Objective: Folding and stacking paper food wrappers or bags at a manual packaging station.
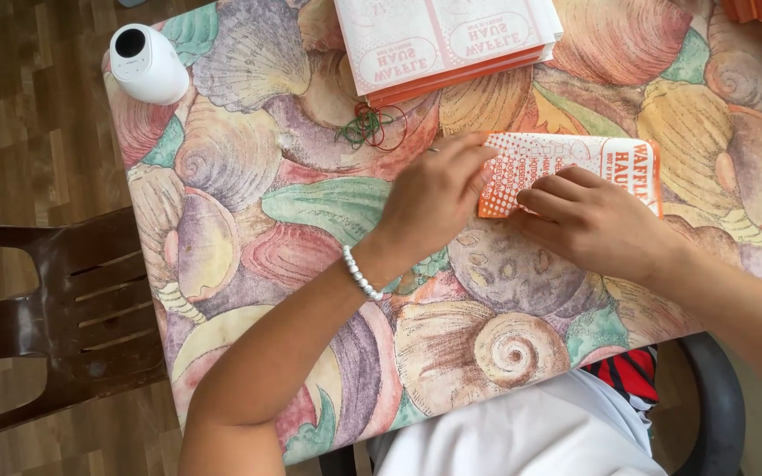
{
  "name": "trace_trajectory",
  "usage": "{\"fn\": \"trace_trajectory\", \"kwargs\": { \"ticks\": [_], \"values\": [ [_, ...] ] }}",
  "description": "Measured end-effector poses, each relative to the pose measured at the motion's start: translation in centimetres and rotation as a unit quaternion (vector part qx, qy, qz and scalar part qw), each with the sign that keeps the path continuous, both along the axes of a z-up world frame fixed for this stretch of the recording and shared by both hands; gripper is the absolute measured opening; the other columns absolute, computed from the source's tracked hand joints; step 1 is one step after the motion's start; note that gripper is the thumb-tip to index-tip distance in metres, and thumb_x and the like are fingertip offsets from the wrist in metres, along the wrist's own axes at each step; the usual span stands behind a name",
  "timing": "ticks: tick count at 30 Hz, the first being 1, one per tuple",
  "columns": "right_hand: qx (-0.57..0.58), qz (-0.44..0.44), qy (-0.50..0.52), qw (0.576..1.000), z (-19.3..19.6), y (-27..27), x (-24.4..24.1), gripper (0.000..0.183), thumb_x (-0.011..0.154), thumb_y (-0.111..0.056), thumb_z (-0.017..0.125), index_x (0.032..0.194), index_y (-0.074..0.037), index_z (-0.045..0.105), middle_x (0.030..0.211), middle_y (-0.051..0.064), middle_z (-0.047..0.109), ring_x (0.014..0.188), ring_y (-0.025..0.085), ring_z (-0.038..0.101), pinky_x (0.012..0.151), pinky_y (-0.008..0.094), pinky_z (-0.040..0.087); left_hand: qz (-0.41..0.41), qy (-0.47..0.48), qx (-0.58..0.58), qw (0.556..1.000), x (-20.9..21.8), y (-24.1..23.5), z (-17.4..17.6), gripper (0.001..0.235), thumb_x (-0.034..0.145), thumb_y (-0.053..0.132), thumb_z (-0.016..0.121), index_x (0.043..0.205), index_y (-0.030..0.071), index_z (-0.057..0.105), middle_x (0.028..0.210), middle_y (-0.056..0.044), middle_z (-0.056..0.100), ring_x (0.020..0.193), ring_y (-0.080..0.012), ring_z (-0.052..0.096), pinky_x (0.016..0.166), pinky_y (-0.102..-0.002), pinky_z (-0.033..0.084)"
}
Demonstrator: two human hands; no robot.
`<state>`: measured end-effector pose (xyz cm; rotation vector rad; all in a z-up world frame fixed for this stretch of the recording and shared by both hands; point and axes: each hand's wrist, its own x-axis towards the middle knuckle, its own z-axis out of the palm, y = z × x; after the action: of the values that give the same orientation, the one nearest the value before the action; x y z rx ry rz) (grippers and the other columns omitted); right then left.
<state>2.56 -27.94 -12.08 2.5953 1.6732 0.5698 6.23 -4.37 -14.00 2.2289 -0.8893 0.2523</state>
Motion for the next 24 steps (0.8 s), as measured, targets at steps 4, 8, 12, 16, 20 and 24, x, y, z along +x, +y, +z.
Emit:
{"fn": "trace_trajectory", "kwargs": {
  "ticks": [4,8,12,16,20,24],
  "values": [
    [0.012,-0.026,0.031,0.999,-0.6,-0.2,-0.1,0.009,0.098,-0.015,0.069,0.103,-0.008,0.07,0.104,0.006,0.065,0.088,0.025,0.062,0.08,0.038,0.053,-0.058,-0.063,0.192,0.978,0.4,-0.8,-2.3,0.05,0.111,0.033,0.032,0.151,0.007,0.047,0.161,-0.012,0.042,0.15,-0.0302,0.04,0.124,-0.049,0.031],
    [0.071,-0.075,0.117,0.988,-1.7,-0.6,-0.2,0.015,0.094,-0.013,0.073,0.108,-0.013,0.077,0.102,0.003,0.068,0.088,0.023,0.064,0.079,0.037,0.056,-0.043,-0.097,0.293,0.95,0.7,-1.2,-3.1,0.057,0.109,0.038,0.031,0.157,0.007,0.037,0.164,-0.009,0.038,0.151,-0.0257,0.034,0.124,-0.05,0.026],
    [0.131,-0.102,0.176,0.97,-1.9,-0.9,-0.7,0.018,0.095,-0.01,0.07,0.111,-0.01,0.078,0.098,0.002,0.07,0.087,0.024,0.065,0.075,0.037,0.055,-0.062,-0.12,0.389,0.911,1.1,-1.2,-2.2,0.064,0.109,0.042,0.025,0.161,0.005,0.025,0.171,-0.01,0.014,0.158,-0.0251,0.01,0.128,-0.051,0.006],
    [0.146,-0.124,0.168,0.967,-2.0,-2.3,-2.0,0.019,0.098,-0.004,0.065,0.114,-0.007,0.076,0.106,0.006,0.071,0.091,0.026,0.067,0.081,0.037,0.056,-0.068,-0.118,0.31,0.941,1.6,-0.7,-4.0,0.062,0.108,0.038,0.035,0.16,0.004,0.031,0.169,-0.013,0.023,0.156,-0.0264,0.024,0.127,-0.052,0.018],
    [0.138,-0.145,0.163,0.966,-2.7,-4.3,-3.1,0.022,0.099,-0.001,0.061,0.116,-0.003,0.074,0.105,0.009,0.067,0.088,0.026,0.065,0.08,0.039,0.055,-0.066,-0.105,0.349,0.929,1.5,-0.5,-3.0,0.065,0.109,0.043,0.031,0.163,0.008,0.02,0.171,-0.009,0.017,0.157,-0.0227,0.022,0.126,-0.054,0.018],
    [0.119,-0.134,0.128,0.976,-3.5,-4.9,-3.3,0.024,0.102,-0.002,0.056,0.12,-0.003,0.071,0.104,0.008,0.065,0.089,0.027,0.061,0.084,0.039,0.053,-0.071,-0.106,0.333,0.934,1.5,-0.1,-3.0,0.067,0.109,0.045,0.034,0.164,0.008,0.019,0.172,-0.008,0.015,0.159,-0.0222,0.018,0.128,-0.053,0.015]
  ]
}}
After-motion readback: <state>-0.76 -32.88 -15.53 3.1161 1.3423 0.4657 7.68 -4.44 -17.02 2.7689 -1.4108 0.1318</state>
